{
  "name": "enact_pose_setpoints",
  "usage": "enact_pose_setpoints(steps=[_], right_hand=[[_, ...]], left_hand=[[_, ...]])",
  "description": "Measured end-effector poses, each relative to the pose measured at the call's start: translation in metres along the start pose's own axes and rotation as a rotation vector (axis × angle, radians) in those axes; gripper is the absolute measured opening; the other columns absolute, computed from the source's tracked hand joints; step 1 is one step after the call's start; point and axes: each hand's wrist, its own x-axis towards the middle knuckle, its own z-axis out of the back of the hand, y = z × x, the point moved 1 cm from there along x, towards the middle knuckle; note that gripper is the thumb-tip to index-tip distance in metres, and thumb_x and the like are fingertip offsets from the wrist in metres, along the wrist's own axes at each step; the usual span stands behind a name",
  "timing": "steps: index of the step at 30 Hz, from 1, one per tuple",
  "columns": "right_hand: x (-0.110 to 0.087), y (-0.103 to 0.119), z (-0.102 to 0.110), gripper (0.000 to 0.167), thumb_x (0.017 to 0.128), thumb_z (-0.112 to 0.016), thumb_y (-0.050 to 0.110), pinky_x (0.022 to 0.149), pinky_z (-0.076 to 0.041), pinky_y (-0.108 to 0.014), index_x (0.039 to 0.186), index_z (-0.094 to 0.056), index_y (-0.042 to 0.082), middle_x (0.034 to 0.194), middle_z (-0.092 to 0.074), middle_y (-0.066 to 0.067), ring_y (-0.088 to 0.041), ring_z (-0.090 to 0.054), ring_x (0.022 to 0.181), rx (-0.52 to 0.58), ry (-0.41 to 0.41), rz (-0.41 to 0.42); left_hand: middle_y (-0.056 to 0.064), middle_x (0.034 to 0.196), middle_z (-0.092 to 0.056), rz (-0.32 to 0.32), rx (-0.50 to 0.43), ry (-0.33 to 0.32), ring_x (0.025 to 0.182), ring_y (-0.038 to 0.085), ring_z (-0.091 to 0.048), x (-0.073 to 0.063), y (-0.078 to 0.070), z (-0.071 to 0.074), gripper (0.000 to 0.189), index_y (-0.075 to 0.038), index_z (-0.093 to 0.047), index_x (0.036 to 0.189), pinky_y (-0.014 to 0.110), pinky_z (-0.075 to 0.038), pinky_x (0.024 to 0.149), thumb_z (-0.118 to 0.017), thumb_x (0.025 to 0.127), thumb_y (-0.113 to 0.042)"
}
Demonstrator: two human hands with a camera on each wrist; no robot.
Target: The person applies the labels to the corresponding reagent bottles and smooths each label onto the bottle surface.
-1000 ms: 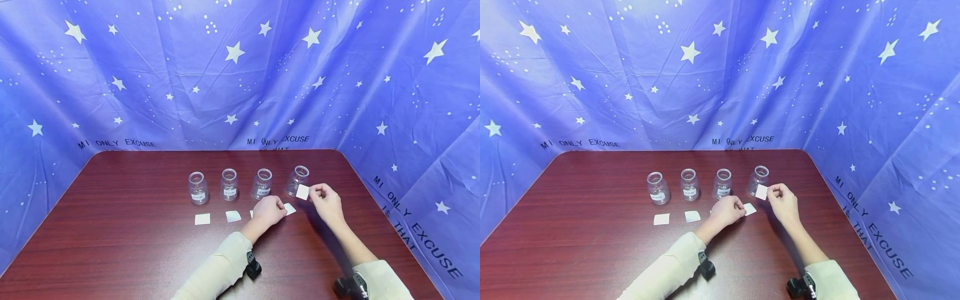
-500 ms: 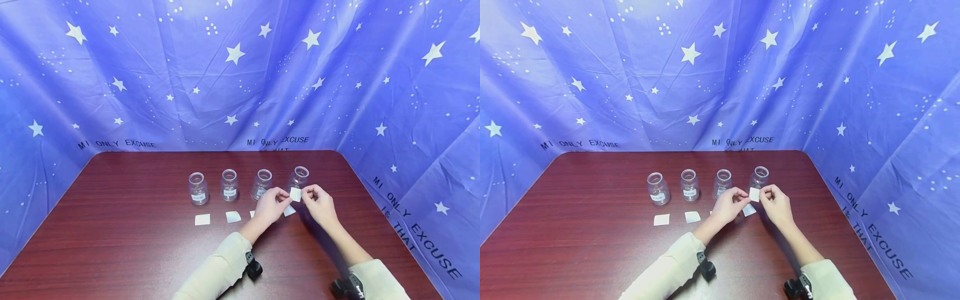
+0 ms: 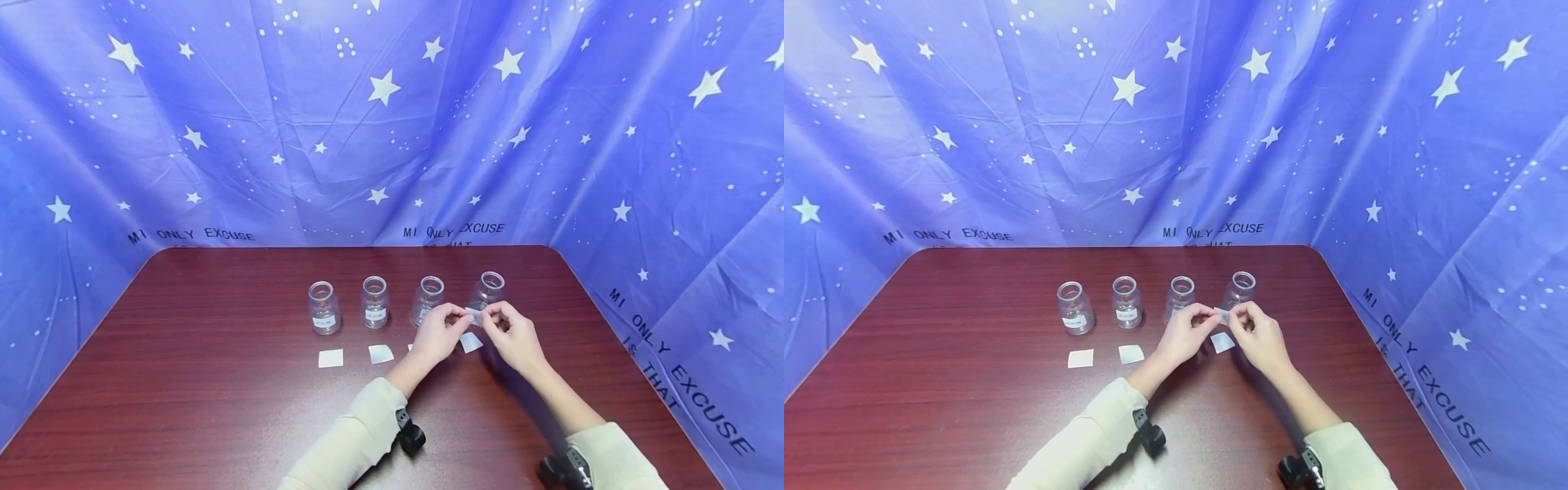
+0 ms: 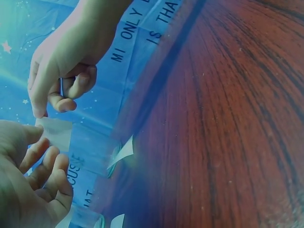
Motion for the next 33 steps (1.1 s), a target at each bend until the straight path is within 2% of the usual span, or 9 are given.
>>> enact_pose_setpoints(steps=[3, 7, 10, 13, 15, 17, 23, 29, 33], right_hand=[[-0.0003, -0.0001, -0.0014, 0.003, 0.093, -0.065, -0.001, 0.05, -0.035, -0.016, 0.091, -0.067, -0.002, 0.067, -0.058, 0.002, 0.005, -0.042, 0.058, -0.01, 0.013, 0.076], [-0.0012, 0.0025, -0.0021, 0.005, 0.09, -0.067, -0.003, 0.052, -0.035, -0.015, 0.091, -0.067, 0.002, 0.067, -0.057, 0.004, 0.006, -0.042, 0.06, -0.039, 0.036, 0.118], [-0.002, 0.0049, -0.0024, 0.013, 0.087, -0.069, -0.006, 0.054, -0.036, -0.014, 0.091, -0.068, 0.006, 0.067, -0.057, 0.006, 0.005, -0.043, 0.061, -0.067, 0.05, 0.14], [-0.0025, 0.0069, -0.0024, 0.016, 0.085, -0.072, -0.007, 0.055, -0.036, -0.014, 0.09, -0.07, 0.008, 0.067, -0.056, 0.008, 0.004, -0.043, 0.062, -0.088, 0.064, 0.162], [-0.003, 0.0075, -0.0023, 0.015, 0.085, -0.074, -0.007, 0.055, -0.035, -0.014, 0.09, -0.071, 0.007, 0.067, -0.056, 0.009, 0.004, -0.042, 0.062, -0.094, 0.071, 0.166], [-0.0034, 0.0071, -0.0023, 0.015, 0.084, -0.075, -0.006, 0.055, -0.034, -0.014, 0.091, -0.073, 0.008, 0.067, -0.054, 0.009, 0.004, -0.041, 0.062, -0.099, 0.074, 0.167], [-0.006, 0.0032, -0.002, 0.017, 0.081, -0.076, -0.01, 0.053, -0.033, -0.014, 0.09, -0.075, 0.005, 0.066, -0.057, 0.004, 0.004, -0.041, 0.061, -0.031, 0.058, 0.174], [-0.0044, 0.0008, 0.0017, 0.015, 0.08, -0.075, -0.011, 0.049, -0.034, -0.015, 0.089, -0.074, 0.001, 0.064, -0.058, 0.001, 0.005, -0.041, 0.057, 0.036, 0.006, 0.149], [-0.0002, -0.0018, 0.0057, 0.007, 0.086, -0.073, -0.006, 0.052, -0.036, -0.013, 0.09, -0.074, -0.001, 0.065, -0.059, 0.002, 0.005, -0.044, 0.058, -0.012, -0.047, 0.014]], left_hand=[[0.015, 0.096, -0.076, 0.019, -0.05, 0.006, 0.077, 0.006, -0.061, 0.0012, 0.0009, 0.0017, 0.023, 0.001, -0.074, 0.106, 0.018, -0.049, 0.072, -0.069, 0.099, -0.02], [0.02, 0.093, -0.076, 0.061, -0.12, 0.012, 0.07, 0.005, -0.06, 0.0021, 0.0033, 0.0032, 0.03, 0.003, -0.073, 0.109, 0.017, -0.048, 0.065, -0.065, 0.101, -0.025], [0.023, 0.092, -0.076, 0.078, -0.162, 0.008, 0.066, 0.018, -0.068, 0.0028, 0.0053, 0.0038, 0.032, 0.005, -0.073, 0.109, 0.016, -0.047, 0.06, -0.064, 0.102, -0.025], [0.023, 0.091, -0.076, 0.086, -0.179, 0.001, 0.073, 0.035, -0.073, 0.0031, 0.0063, 0.004, 0.029, 0.007, -0.073, 0.107, 0.015, -0.046, 0.058, -0.065, 0.101, -0.02], [0.023, 0.09, -0.076, 0.094, -0.183, -0.001, 0.078, 0.041, -0.074, 0.0031, 0.0065, 0.0039, 0.026, 0.007, -0.073, 0.106, 0.015, -0.045, 0.058, -0.065, 0.1, -0.017], [0.022, 0.088, -0.076, 0.105, -0.178, -0.004, 0.076, 0.038, -0.074, 0.0029, 0.006, 0.0039, 0.024, 0.007, -0.074, 0.105, 0.015, -0.044, 0.057, -0.065, 0.098, -0.015], [0.019, 0.08, -0.073, 0.105, -0.156, -0.005, 0.062, 0.004, -0.058, 0.0025, 0.0026, 0.004, 0.021, 0.006, -0.074, 0.103, 0.015, -0.044, 0.056, -0.066, 0.097, -0.013], [0.017, 0.078, -0.072, 0.117, -0.159, -0.002, 0.061, 0.001, -0.055, 0.0028, 0.0011, 0.0038, 0.021, 0.005, -0.074, 0.102, 0.014, -0.044, 0.056, -0.066, 0.097, -0.013], [0.021, 0.08, -0.073, 0.123, -0.153, 0.01, 0.06, 0.002, -0.054, 0.003, 0.0007, 0.0031, 0.021, 0.005, -0.075, 0.102, 0.014, -0.044, 0.055, -0.066, 0.098, -0.013]])
